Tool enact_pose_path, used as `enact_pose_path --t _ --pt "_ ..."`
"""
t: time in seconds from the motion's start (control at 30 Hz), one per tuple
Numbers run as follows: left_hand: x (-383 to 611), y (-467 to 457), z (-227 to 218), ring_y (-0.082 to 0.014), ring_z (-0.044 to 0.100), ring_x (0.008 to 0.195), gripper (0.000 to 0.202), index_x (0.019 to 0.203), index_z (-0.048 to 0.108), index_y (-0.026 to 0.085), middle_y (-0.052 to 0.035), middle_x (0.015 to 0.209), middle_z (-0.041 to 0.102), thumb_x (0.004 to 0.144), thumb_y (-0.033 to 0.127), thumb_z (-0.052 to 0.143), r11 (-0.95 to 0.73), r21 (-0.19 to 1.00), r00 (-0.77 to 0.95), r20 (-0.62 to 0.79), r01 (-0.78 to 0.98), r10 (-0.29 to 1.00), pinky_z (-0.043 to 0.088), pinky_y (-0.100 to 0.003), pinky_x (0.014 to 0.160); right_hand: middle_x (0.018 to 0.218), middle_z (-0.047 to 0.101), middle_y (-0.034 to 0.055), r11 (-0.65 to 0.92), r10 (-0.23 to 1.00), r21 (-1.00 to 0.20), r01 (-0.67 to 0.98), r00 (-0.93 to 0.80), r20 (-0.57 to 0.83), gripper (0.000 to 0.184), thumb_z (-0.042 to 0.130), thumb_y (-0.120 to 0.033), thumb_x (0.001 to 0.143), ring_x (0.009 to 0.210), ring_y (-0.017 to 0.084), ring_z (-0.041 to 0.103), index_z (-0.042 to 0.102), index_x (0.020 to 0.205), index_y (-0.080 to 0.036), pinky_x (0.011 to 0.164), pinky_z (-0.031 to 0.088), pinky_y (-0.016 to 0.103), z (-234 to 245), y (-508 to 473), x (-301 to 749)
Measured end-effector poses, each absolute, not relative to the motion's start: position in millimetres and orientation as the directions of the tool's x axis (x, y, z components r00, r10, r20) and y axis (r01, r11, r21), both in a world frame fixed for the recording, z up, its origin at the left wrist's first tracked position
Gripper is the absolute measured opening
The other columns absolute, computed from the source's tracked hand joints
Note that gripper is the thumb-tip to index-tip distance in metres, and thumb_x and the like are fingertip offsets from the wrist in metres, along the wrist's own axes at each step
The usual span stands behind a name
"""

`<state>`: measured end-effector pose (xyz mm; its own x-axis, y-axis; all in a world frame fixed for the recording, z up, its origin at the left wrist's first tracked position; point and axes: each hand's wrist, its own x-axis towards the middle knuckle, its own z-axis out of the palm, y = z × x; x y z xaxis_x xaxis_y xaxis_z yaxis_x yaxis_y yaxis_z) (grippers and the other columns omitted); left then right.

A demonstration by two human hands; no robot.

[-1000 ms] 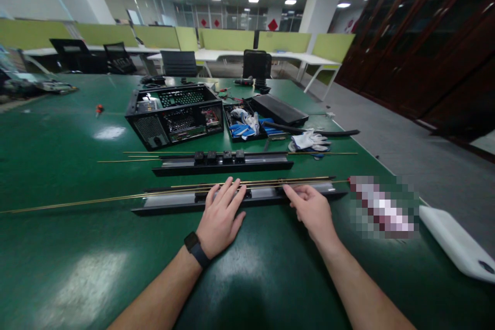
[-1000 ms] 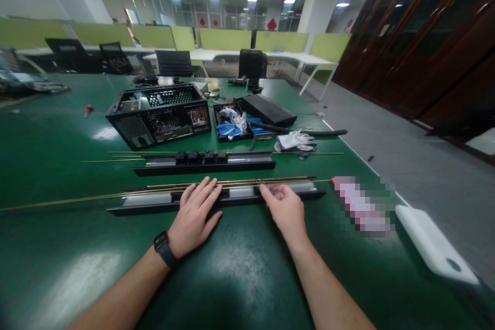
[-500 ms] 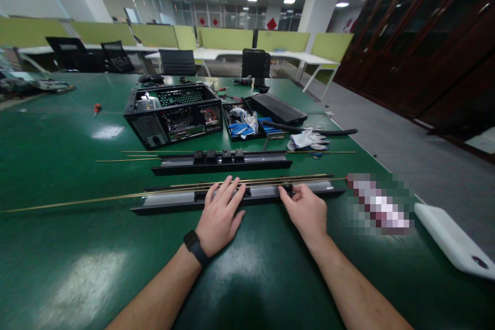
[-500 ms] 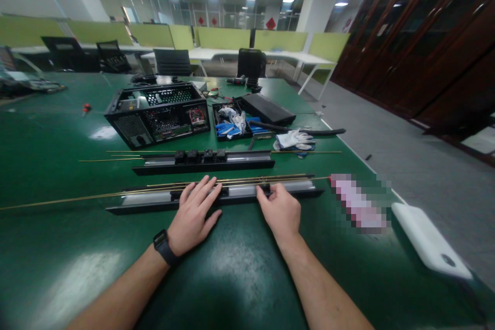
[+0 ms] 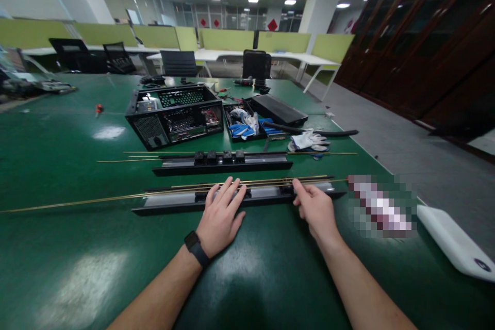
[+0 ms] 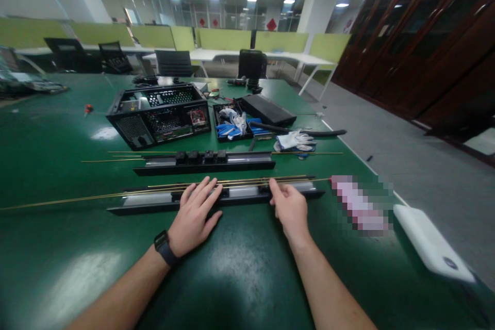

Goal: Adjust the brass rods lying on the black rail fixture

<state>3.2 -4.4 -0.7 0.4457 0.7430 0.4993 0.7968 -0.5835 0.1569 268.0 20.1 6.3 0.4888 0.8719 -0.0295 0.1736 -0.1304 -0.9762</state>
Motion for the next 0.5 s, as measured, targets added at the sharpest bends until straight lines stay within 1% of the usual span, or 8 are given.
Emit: enact_pose_path --t 0.03,0.1,0.23,0.3,0.4,0.5 --pt "3.2 -4.4 -0.6 -0.0311 0.033 0.151 0.065 0.157 0.037 0.022 -0.0126 0.159 0.043 0.095 0.024 0.058 -0.584 0.156 0.446 0.499 0.797 0.743 0.025 -0.054 0.122 0.053 0.060 0.0003 -0.125 0.874 -0.988 0.090 0.481 -0.067 0.049 0.076 -0.066 0.074 0.032 0.009 0.041 0.064 0.072 -0.019 0.032 0.022 0.023 6.2 21.5 269.6" --pt "3.4 -4.4 -0.5 -0.0310 0.033 0.152 0.064 0.157 0.038 0.022 -0.0125 0.160 0.043 0.096 0.025 0.058 -0.583 0.154 0.447 0.498 0.797 0.743 0.025 -0.054 0.122 0.053 0.058 -0.0006 -0.113 0.880 -0.993 -0.021 0.462 -0.109 0.049 0.075 -0.064 0.076 0.030 0.007 0.037 0.060 0.070 -0.018 0.029 0.017 0.021 5.8 23.8 272.4" --pt "3.6 -4.5 -0.3 -0.0303 0.032 0.152 0.062 0.156 0.039 0.021 -0.0119 0.160 0.043 0.097 0.025 0.057 -0.583 0.150 0.448 0.497 0.799 0.743 0.025 -0.053 0.122 0.050 0.053 -0.0037 -0.088 0.886 -0.976 -0.198 0.432 -0.168 0.045 0.084 -0.052 0.072 0.029 0.005 0.034 0.055 0.067 -0.019 0.026 0.017 0.017 6.7 26.2 280.5" --pt "3.5 -4.3 -0.6 -0.0301 0.032 0.152 0.061 0.155 0.040 0.021 -0.0117 0.160 0.042 0.097 0.024 0.056 -0.582 0.150 0.448 0.497 0.799 0.743 0.025 -0.053 0.122 0.052 0.054 -0.0045 -0.057 0.867 -0.965 -0.257 0.467 -0.176 0.041 0.086 -0.047 0.070 0.030 0.005 0.036 0.056 0.068 -0.019 0.026 0.019 0.017 8.4 27.7 288.1" --pt "3.5 -4.0 -1.4 -0.0301 0.032 0.152 0.060 0.155 0.040 0.021 -0.0119 0.160 0.042 0.097 0.025 0.056 -0.583 0.147 0.450 0.498 0.799 0.741 0.024 -0.052 0.122 0.056 0.056 -0.0052 0.011 0.797 -0.950 -0.311 0.577 -0.179 0.037 0.087 -0.041 0.068 0.033 0.005 0.039 0.058 0.072 -0.019 0.026 0.021 0.016 12.1 30.9 302.0" --pt "3.6 -3.9 -1.3 -0.0301 0.032 0.152 0.061 0.155 0.039 0.020 -0.0123 0.160 0.042 0.097 0.025 0.056 -0.585 0.143 0.453 0.497 0.798 0.740 0.024 -0.052 0.122 0.056 0.056 -0.0055 0.012 0.758 -0.946 -0.325 0.620 -0.204 0.036 0.085 -0.042 0.071 0.033 0.005 0.039 0.058 0.075 -0.019 0.026 0.022 0.016 14.4 32.7 308.2"
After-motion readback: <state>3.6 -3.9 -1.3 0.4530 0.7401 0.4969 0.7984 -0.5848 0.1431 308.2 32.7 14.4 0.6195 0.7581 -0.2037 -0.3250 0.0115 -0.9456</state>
